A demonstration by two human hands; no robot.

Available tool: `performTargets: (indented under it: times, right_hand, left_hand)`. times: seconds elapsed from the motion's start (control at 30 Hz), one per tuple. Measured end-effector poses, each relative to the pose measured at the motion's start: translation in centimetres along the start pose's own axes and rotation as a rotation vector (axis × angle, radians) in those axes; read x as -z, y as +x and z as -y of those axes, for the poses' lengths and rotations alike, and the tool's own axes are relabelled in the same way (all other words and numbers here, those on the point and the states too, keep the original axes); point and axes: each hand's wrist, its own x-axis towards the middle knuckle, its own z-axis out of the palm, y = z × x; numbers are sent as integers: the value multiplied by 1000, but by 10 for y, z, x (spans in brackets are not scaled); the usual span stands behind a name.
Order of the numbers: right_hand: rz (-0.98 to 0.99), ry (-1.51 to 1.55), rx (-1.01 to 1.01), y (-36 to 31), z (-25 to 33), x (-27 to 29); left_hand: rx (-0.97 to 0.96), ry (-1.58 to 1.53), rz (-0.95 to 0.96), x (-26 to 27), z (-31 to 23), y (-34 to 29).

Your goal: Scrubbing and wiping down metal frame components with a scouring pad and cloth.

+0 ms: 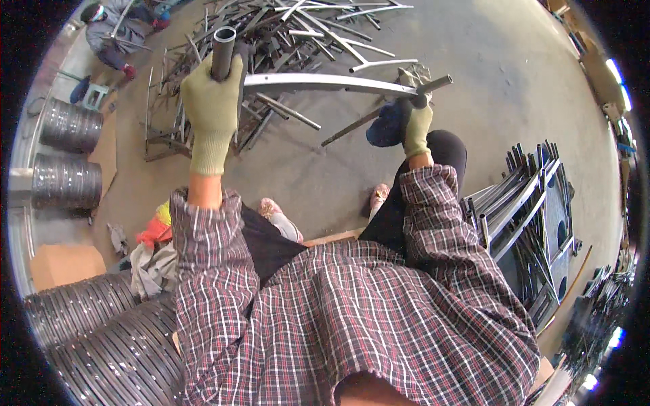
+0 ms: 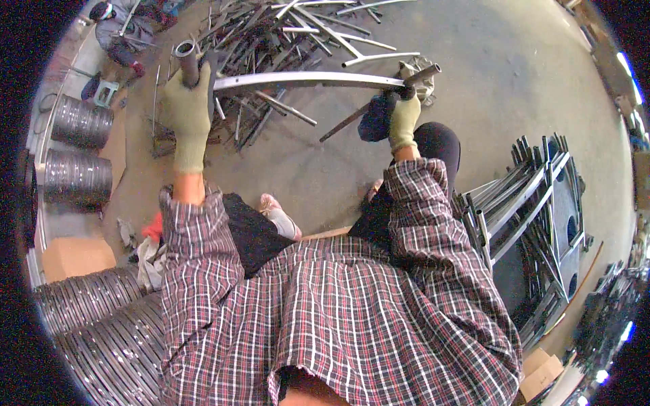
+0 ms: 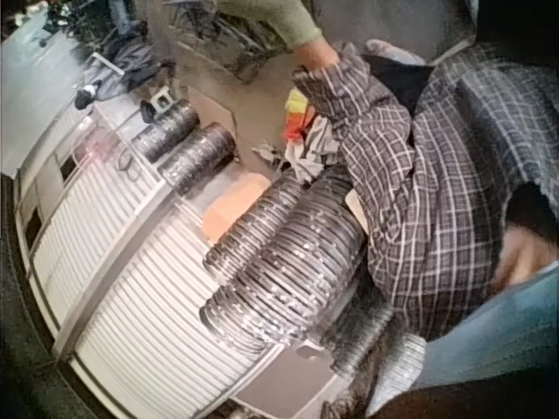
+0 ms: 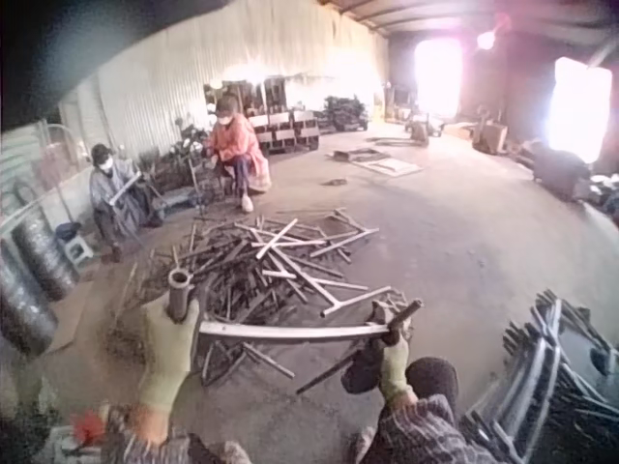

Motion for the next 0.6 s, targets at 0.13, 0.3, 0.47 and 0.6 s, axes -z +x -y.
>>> performTargets:
  times: [0.13,0.3,0.47,0.6]
  right_hand:
    - [87,177,-204,11,-6,3]
    - [82,-60,-62,0,10,-4]
    - [-32,-20,40,-3,-5,1]
    - [130,200,-176,0,17,-9]
  left_hand:
    - [77,47,93,-1,-19,1]
    - [45,-71,-25,0,6,-3]
    - [16,-248,-63,4,10,-8]
    - [46,15,-79,7,11,-12]
